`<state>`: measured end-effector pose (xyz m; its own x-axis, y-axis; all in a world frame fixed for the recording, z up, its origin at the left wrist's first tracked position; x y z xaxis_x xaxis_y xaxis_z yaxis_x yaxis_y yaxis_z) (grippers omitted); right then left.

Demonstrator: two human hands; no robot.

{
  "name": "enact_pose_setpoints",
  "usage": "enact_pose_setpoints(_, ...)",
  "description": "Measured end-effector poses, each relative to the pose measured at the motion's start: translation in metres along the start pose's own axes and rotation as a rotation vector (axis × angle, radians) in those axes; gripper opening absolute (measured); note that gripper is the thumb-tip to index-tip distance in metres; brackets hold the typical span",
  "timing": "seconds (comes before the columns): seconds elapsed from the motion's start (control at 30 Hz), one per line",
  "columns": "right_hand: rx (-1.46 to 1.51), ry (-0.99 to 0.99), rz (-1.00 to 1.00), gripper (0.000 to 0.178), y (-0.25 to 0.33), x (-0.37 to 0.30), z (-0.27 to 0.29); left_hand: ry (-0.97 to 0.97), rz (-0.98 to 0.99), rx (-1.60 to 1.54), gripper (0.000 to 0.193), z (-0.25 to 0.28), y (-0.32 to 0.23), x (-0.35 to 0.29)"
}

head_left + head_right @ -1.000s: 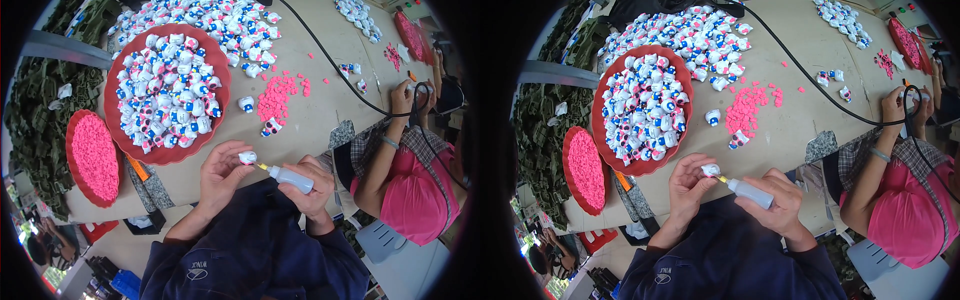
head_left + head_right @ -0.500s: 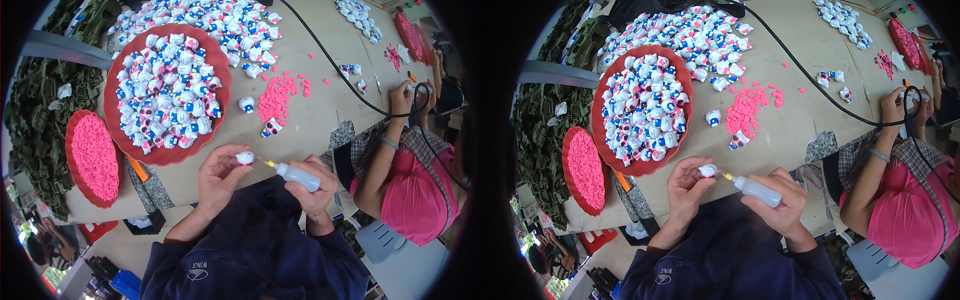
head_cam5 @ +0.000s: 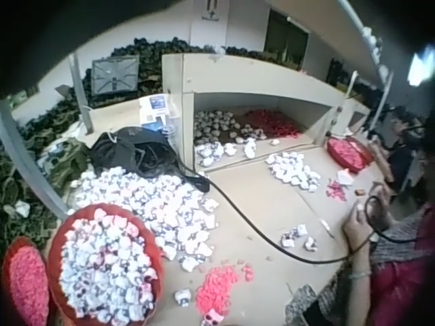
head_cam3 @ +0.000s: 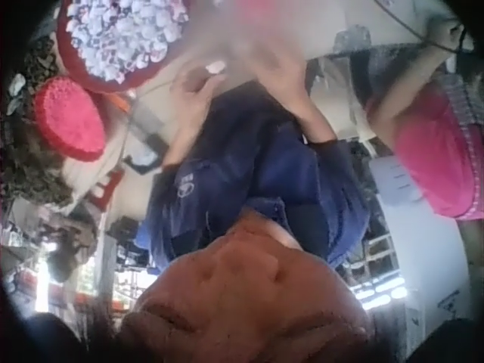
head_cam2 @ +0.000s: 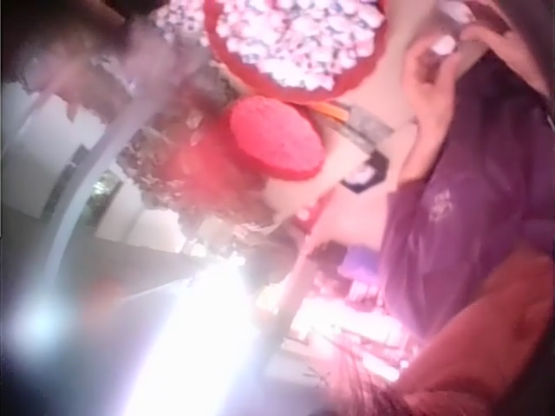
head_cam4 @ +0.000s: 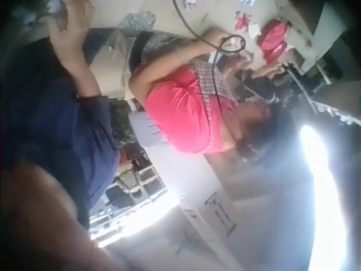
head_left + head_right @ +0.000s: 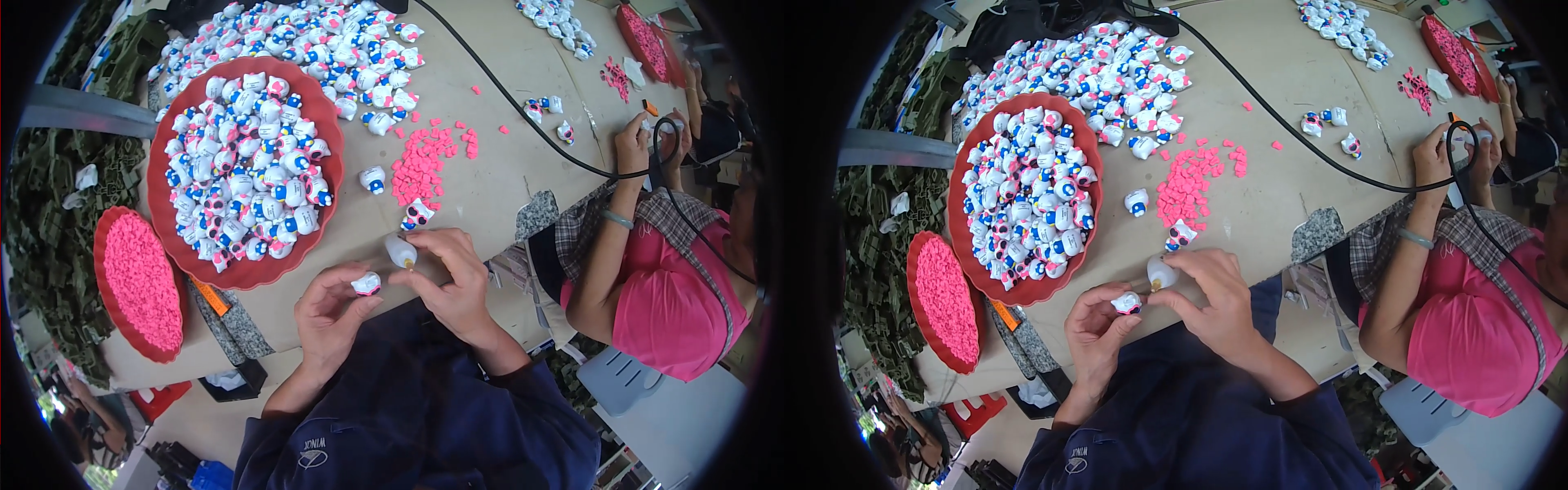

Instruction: The person assembles toy figurines by applying glue from a squeeze bottle to each figurine, attaching small plastic accessories by hand, and setting the completed figures on the table.

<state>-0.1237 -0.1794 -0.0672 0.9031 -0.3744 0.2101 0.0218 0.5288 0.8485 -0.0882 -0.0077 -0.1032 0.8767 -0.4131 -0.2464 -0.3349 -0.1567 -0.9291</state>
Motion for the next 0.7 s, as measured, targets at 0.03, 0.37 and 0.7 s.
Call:
enact_pose_setpoints(0.03, 0.074, -0.002, -0.054, 0.031, -0.002, 0.000, 0.005, 0.002, 0.000, -0.003, 0.035, 0.000, 0.000, 0.000)
enact_pose_setpoints(0.37, -0.302, -0.110, 0.073, 0.015, -0.018, 0.029, 0.022, 0.088, 0.063, -0.081, 0.037, -0.009, 0.002, -0.001)
enact_pose_setpoints(0.7, 0.013, 0.091, 0.038, 0.018, 0.022, -0.015, 0.020, 0.119, -0.078, 0.074, 0.032, -0.023, -0.002, -0.002)
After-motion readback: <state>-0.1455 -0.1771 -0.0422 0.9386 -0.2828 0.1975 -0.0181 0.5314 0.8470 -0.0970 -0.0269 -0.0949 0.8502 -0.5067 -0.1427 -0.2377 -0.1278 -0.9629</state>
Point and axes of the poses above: each hand's wrist, its own x-axis towards the middle knuckle, its own z-axis out of the back of the hand, y = z × x, the point moved 6 cm from there along x, towards the middle knuckle, and after that the axes turned 2 degrees about -z, right-handed, at the moved point
